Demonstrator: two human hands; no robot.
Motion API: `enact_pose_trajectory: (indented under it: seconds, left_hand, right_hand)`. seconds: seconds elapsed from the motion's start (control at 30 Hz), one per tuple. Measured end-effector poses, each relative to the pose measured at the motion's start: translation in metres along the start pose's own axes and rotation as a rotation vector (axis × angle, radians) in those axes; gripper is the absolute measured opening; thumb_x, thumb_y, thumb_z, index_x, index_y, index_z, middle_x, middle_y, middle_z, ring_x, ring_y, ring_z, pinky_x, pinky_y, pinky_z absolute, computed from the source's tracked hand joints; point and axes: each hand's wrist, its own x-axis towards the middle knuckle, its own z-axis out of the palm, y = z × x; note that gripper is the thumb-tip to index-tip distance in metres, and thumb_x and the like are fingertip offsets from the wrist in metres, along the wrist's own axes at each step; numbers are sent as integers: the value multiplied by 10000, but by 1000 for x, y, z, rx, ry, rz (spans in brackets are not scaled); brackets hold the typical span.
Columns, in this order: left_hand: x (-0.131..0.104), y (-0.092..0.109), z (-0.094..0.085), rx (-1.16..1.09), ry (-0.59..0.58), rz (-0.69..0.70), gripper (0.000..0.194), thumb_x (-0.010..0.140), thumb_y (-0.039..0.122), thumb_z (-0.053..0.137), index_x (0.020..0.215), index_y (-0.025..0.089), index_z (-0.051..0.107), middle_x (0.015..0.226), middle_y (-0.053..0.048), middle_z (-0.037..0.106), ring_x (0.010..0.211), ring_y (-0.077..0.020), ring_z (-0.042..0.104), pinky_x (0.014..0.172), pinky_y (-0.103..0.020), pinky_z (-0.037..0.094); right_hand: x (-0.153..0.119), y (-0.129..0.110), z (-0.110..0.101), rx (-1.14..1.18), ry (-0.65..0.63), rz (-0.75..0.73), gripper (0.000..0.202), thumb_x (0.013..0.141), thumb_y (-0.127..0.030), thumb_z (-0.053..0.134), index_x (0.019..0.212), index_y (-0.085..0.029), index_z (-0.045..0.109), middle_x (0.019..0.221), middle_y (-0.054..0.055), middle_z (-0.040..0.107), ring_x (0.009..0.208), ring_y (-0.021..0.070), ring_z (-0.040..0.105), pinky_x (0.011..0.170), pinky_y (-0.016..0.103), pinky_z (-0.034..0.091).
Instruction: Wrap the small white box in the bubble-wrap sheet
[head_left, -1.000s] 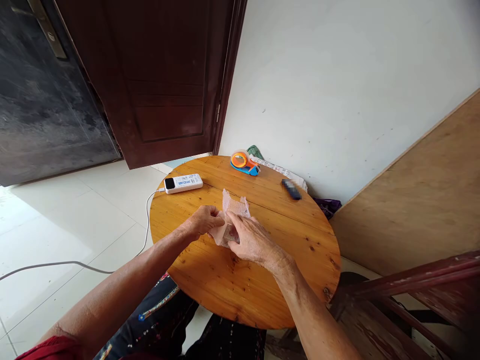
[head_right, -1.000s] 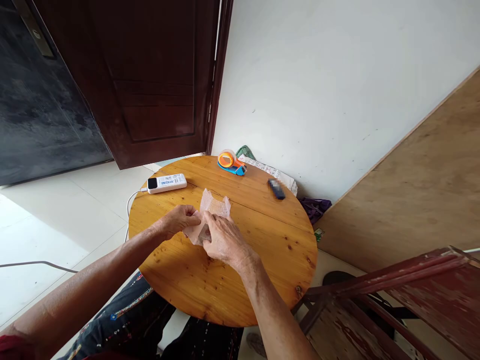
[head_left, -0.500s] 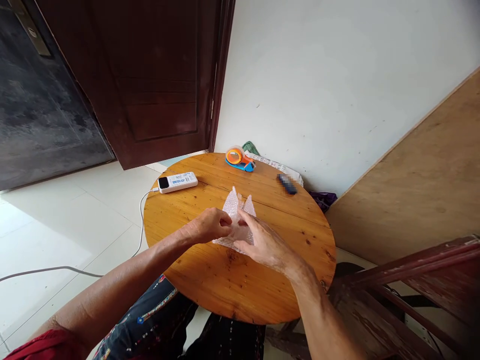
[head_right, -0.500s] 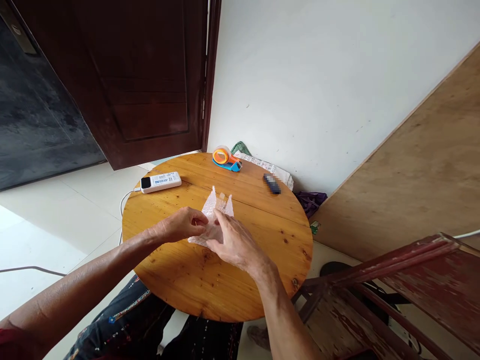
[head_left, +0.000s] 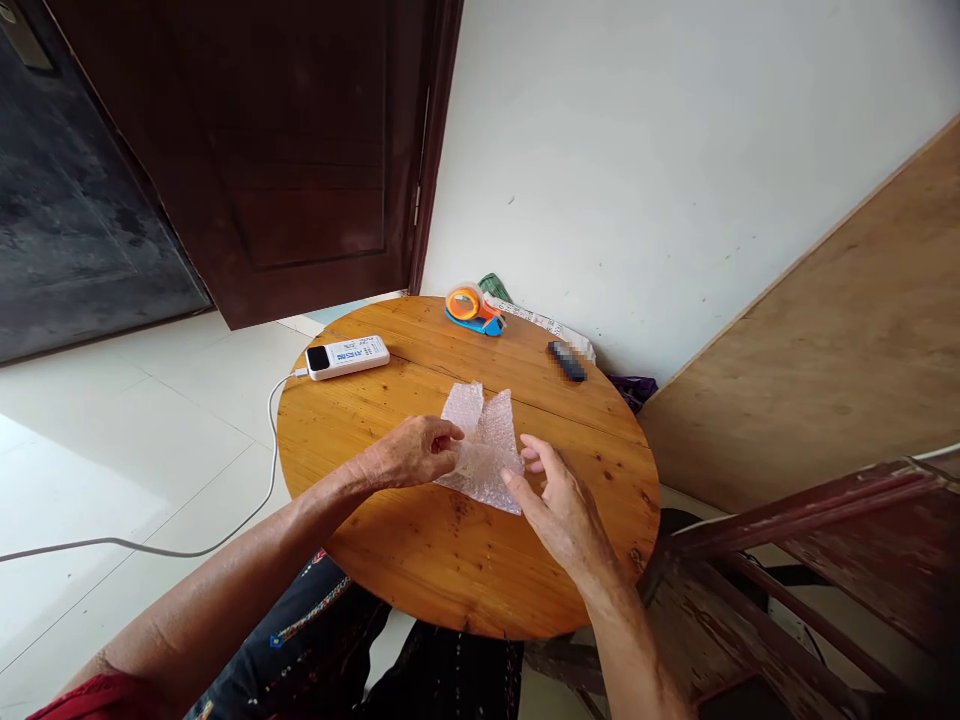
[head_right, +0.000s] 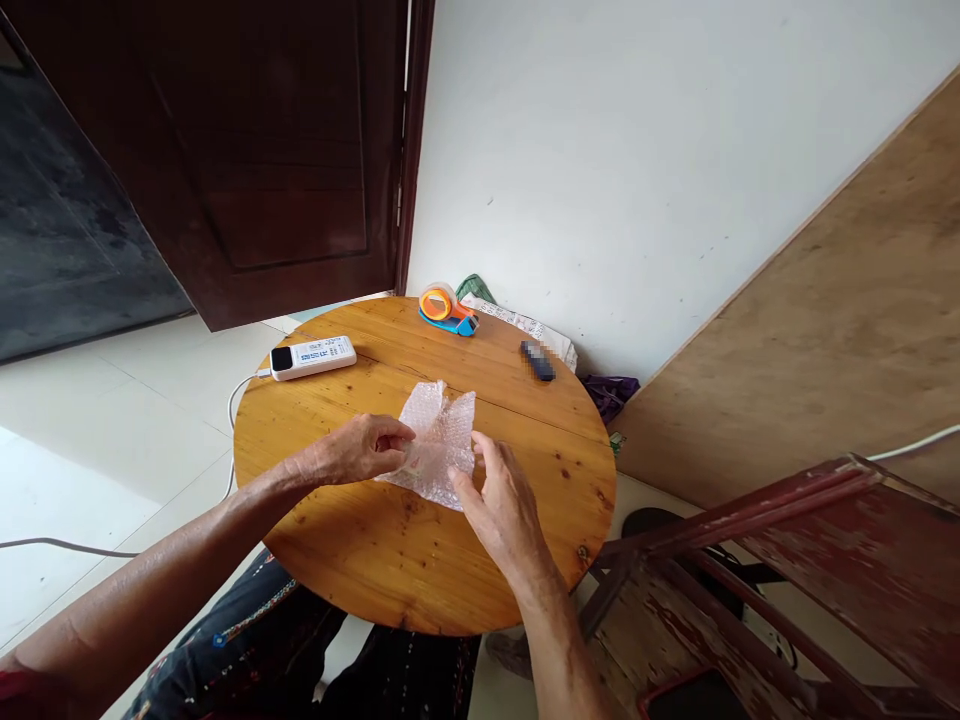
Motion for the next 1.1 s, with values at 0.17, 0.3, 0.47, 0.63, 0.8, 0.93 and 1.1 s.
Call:
enact_pose_trajectory:
  seconds: [0.17, 0.3, 0.47, 0.63, 0.8, 0.93, 1.1]
  left_hand:
    - [-15, 4, -5, -245, -43, -10, 508, 758, 379, 603, 1194, 119, 591, 804, -5, 586, 683, -139, 531, 619, -253, 440]
    - [-24, 4, 2, -97, 100, 90, 480, 663, 379, 738, 1067, 151, 613, 858, -20, 594, 747, -157, 537, 692, -277, 465]
    - [-27, -4, 21, -10, 379, 9, 45, 715, 186, 605, 724, 173, 563, 713, 16, 545, 650, -123, 492, 614, -238, 403]
    - [-27, -8, 21, -166, 470, -164, 77, 681, 145, 552, 642, 183, 498, 594, 56, 466, 567, -102, 437, 547, -220, 341]
    - [-19, -3, 23, -145, 580, -163, 154, 647, 96, 524, 588, 194, 422, 539, 78, 391, 525, -86, 365, 524, -217, 289]
    - [-13, 6, 29, -88, 598, -119, 175, 641, 79, 540, 585, 189, 415, 558, 74, 408, 542, -83, 373, 534, -212, 291]
    - [-14, 15, 25, -207, 335, -133, 103, 667, 96, 559, 739, 169, 571, 548, 79, 458, 507, -85, 409, 497, -206, 307]
  right_hand:
    - [-14, -19, 0, -131, 180, -94, 269, 915, -323, 538, 1143, -195, 599, 1079, 128, 655, 985, 280, 613, 850, 417, 482]
    - [-11, -53, -3, -329, 182, -294, 156, 920, -226, 557, 1042, -209, 654, 1105, 111, 671, 1011, 282, 585, 860, 417, 412]
    - [1, -63, 5, -378, -32, -406, 100, 905, -165, 595, 951, -211, 670, 1039, 58, 714, 990, 250, 580, 824, 390, 365]
    - [5, -56, 13, -410, -166, -393, 226, 887, -135, 607, 1091, -218, 658, 1092, 57, 693, 1006, 252, 571, 831, 391, 352]
    - [9, -60, 10, -468, -203, -434, 199, 872, -120, 609, 1023, -225, 683, 1009, 54, 683, 966, 250, 558, 843, 395, 343]
    - [11, -61, 10, -479, -201, -449, 172, 856, -109, 610, 964, -218, 688, 974, 56, 685, 951, 254, 559, 842, 400, 357]
    - [11, -59, 10, -357, -189, -444, 184, 860, -90, 582, 955, -202, 692, 989, 63, 704, 1021, 270, 587, 926, 447, 386]
